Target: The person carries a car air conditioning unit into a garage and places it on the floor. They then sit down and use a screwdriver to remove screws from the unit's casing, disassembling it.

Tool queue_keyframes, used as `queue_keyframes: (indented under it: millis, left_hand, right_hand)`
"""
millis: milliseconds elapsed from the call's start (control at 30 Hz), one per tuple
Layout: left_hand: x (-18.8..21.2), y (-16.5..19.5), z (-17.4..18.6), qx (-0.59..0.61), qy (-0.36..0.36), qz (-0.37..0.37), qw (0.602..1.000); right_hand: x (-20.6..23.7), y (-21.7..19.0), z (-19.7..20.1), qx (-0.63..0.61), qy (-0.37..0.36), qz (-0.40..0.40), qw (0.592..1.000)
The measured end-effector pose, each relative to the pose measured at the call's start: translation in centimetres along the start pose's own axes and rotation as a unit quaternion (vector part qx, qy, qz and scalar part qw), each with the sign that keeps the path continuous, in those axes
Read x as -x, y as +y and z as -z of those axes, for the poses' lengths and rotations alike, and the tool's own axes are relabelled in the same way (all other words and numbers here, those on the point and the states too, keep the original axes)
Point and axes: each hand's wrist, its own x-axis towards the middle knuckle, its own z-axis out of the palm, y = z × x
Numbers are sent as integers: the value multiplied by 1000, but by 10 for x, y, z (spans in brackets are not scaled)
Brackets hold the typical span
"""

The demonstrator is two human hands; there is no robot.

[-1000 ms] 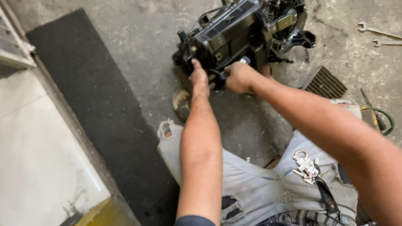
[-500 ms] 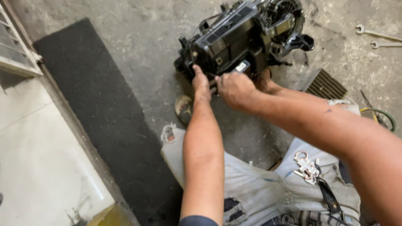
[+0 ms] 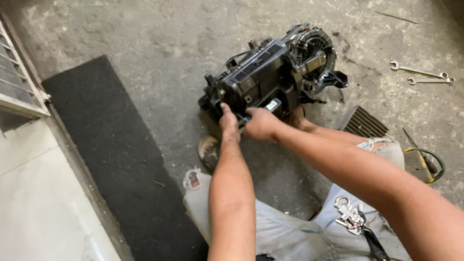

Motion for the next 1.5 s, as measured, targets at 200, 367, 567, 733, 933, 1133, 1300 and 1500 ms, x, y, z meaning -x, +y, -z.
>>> queue_keyframes:
  millis: [200,367,567,733,933,1133,1300,1500]
  left_hand:
    - [1,2,-7,-43,0,-9,999]
    - [5,1,-7,-20,18,9,1000]
    - [2,0,-11,-27,35,4,999]
    - [-1,-1,-10,-47,33,-3,998]
    - [4,0,-9,-30,-2,5,1000]
    - [6,2,-11,-41,33,-2,999]
    - [3,0,-11,-48,24,-15,998]
    - [0,2,-8,-24,50,-20,998]
  right_hand:
    - [6,-16,17,364,148,198,898]
    - [18,-26,38,-77,-59,-102,990]
    - [-3,-15,35,411,34,214,885]
    - [-7,-12,26,48,-1,25,999]
    - [3,-2,28,374,73,237,894]
    - [-1,12,36,-36,33,47,998]
    - [2,9,32,384,97,258,881]
    - [6,-1,26,-55,-34,-25,998]
